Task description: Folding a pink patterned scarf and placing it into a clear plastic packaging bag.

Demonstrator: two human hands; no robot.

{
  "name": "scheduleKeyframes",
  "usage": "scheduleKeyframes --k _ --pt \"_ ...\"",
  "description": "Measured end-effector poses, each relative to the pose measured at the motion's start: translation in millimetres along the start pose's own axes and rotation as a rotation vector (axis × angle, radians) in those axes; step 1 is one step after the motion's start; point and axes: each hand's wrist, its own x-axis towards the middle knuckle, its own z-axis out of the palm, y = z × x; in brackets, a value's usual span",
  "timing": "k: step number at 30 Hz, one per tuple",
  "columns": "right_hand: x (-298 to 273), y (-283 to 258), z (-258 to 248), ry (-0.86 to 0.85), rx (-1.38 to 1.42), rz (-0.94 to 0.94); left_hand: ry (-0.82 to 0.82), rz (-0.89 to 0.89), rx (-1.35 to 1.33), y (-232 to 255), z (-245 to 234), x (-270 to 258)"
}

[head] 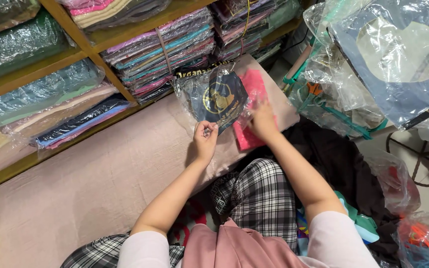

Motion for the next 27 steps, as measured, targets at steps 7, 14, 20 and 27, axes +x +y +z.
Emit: scheduleKeyframes --k 7,14,20,27 --pt "-10.4 3.7 127.9 -0.297 0.057 0.043 -0.044 0.155 0.016 -2.8 -14.8 -8.8" --pt "25.9 -16.6 67.5 -0.283 0.413 0.362 -0.416 0.217 0.163 19.3 -30.1 -17.4" --pt "35.4 30.7 86.4 -0.154 0.384 0.352 -0.543 0.52 0.447 -30.0 -23.2 -21.8" --pt "31.4 104.1 83.8 -0.022 0.356 0.371 -0.596 0.51 0.435 -48.4 -14.5 -21.3"
